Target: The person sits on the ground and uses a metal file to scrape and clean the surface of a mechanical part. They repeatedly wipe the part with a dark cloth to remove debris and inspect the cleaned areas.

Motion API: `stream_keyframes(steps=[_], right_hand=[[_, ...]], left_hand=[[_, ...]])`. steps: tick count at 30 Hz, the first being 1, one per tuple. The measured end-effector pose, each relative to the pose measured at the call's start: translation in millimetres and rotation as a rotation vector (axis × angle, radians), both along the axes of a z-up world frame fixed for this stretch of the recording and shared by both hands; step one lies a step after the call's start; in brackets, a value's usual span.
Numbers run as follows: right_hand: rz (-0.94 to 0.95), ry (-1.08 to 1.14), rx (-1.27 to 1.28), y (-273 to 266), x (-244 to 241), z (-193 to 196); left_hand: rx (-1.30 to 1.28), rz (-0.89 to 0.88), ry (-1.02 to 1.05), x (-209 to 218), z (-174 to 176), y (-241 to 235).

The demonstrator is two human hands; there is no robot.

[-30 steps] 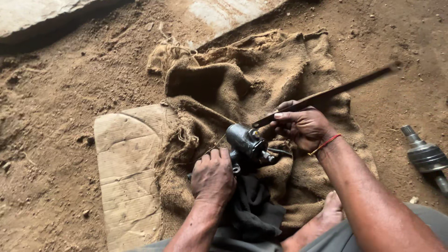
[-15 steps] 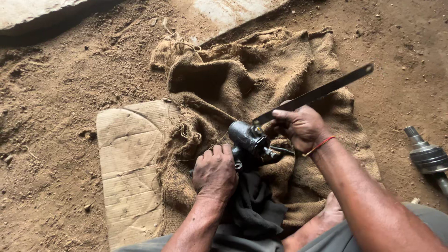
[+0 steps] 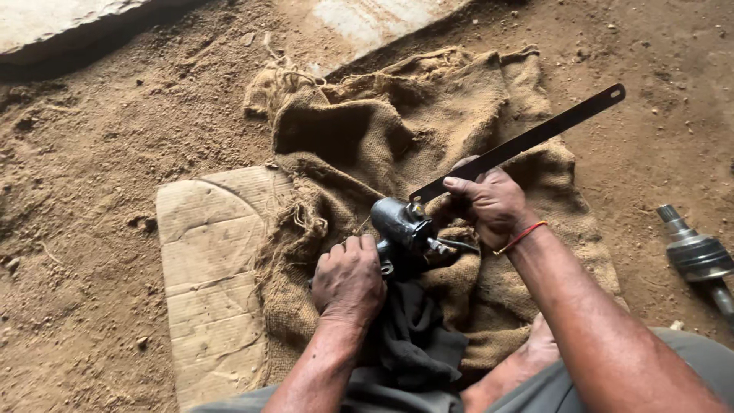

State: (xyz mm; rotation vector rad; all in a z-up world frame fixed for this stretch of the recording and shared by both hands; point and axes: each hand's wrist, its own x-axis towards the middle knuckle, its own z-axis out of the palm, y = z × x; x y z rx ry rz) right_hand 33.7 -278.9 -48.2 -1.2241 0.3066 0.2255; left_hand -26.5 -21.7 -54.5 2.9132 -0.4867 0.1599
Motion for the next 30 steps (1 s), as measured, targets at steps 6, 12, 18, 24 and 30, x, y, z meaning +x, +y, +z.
stream_keyframes(steps=[6, 12, 18, 24, 30], right_hand=[[0.062, -0.003, 0.043, 14, -5, 17], [-0.025, -0.074, -0.087, 25, -6, 31], [-0.033, -0.028, 0.062, 8, 0, 16], [-0.087, 0.005, 0.024, 16, 1, 6], [-0.008, 0.018, -0.048, 39, -3, 17]], left_hand=[[0.032, 0.004, 0.028, 0, -1, 0], [0.037, -0.007, 0.011, 0, 1, 0], [-0.007, 0.002, -0.020, 0, 1, 0], [0.004, 0.008, -0.003, 1, 1, -1], [-0.004, 0.012, -0.009, 1, 2, 0]])
